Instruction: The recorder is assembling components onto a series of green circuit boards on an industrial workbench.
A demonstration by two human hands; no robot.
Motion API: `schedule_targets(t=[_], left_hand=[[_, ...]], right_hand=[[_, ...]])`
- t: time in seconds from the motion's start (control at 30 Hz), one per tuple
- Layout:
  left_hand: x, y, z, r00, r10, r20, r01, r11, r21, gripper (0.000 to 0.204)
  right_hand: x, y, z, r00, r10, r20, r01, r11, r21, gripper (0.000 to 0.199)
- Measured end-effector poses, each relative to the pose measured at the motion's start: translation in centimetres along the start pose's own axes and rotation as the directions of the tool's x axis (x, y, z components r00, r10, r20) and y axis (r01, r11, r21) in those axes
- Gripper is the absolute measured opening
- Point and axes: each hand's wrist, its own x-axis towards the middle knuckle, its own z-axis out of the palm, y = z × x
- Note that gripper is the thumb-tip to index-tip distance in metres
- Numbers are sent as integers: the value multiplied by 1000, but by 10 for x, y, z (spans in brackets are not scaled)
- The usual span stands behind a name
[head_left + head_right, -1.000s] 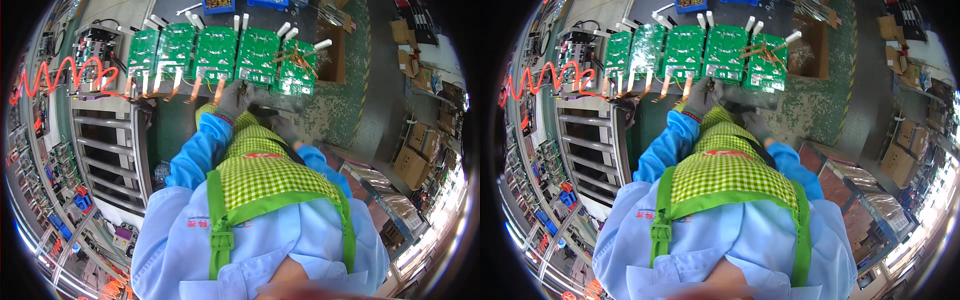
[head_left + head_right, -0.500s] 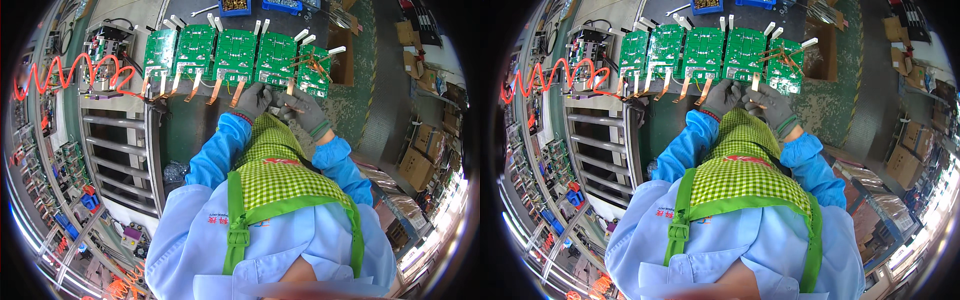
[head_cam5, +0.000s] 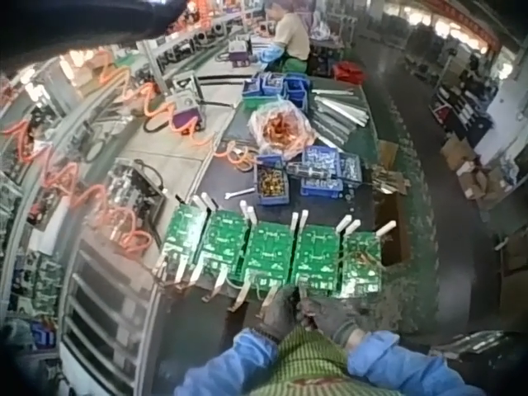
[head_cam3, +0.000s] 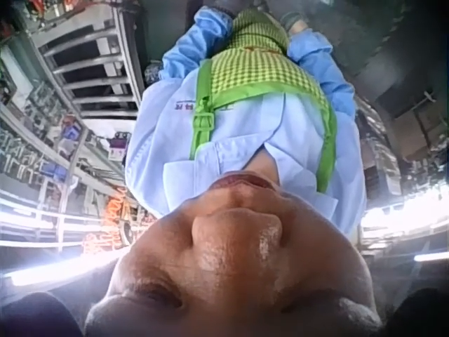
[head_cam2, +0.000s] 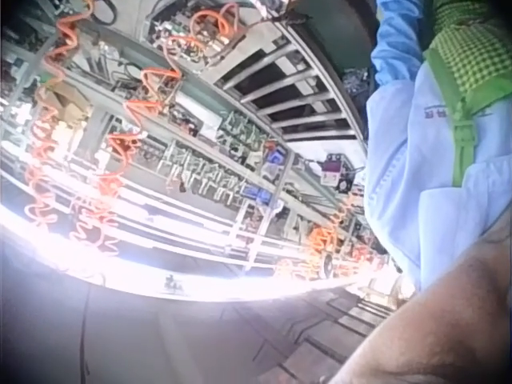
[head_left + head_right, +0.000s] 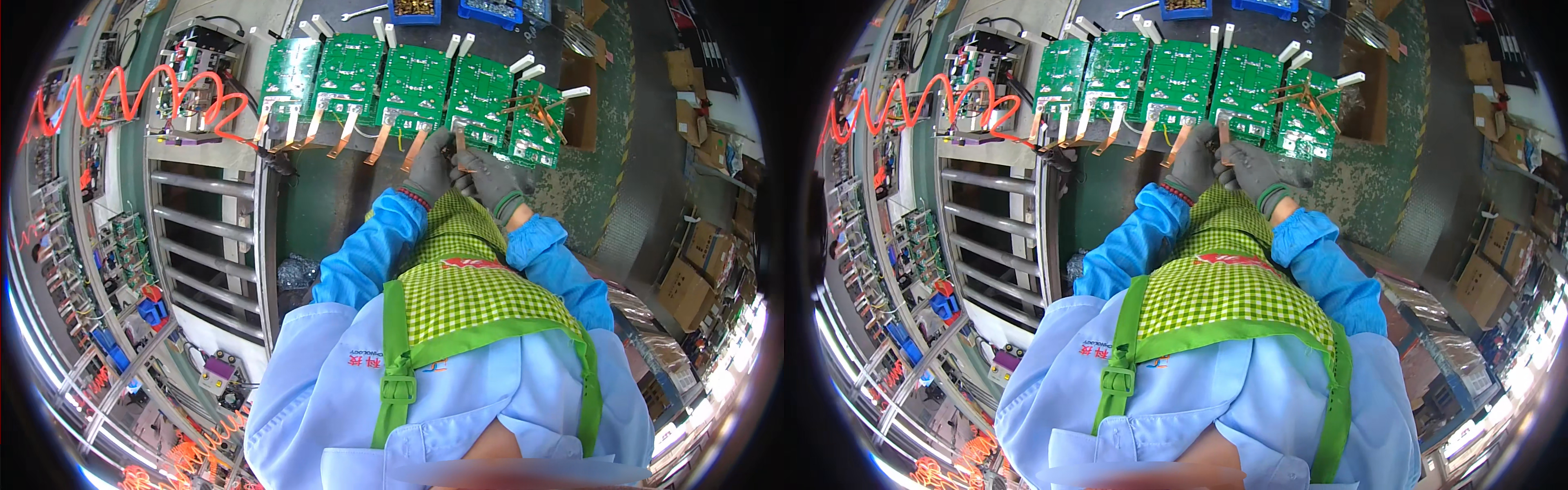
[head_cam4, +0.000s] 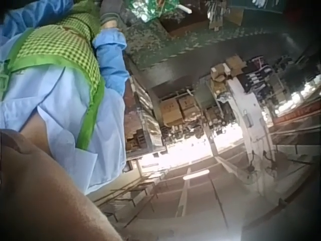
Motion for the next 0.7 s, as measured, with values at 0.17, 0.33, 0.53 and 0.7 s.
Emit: schedule_targets(t=[0.17, 0.33, 0.53, 0.7], left_hand=[[0, 4, -1, 985, -119, 126, 113, 992, 52, 32], [-5, 4, 6, 983, 178, -37, -134, 845, 518, 27], [-8, 0, 17, 947, 301, -113, -215, 853, 475, 25], [-7, 2, 14, 940, 231, -252, -89, 878, 470, 24]], right_hand=[[17, 10, 1, 997, -42, -67, 35, 994, -104, 32], [15, 10, 8, 995, -18, -96, 4, 989, -146, 33], [-36, -61, -6, 975, 144, 169, -42, 866, -498, 32], [-30, -178, -87, 957, -215, 197, 273, 895, -352, 38]])
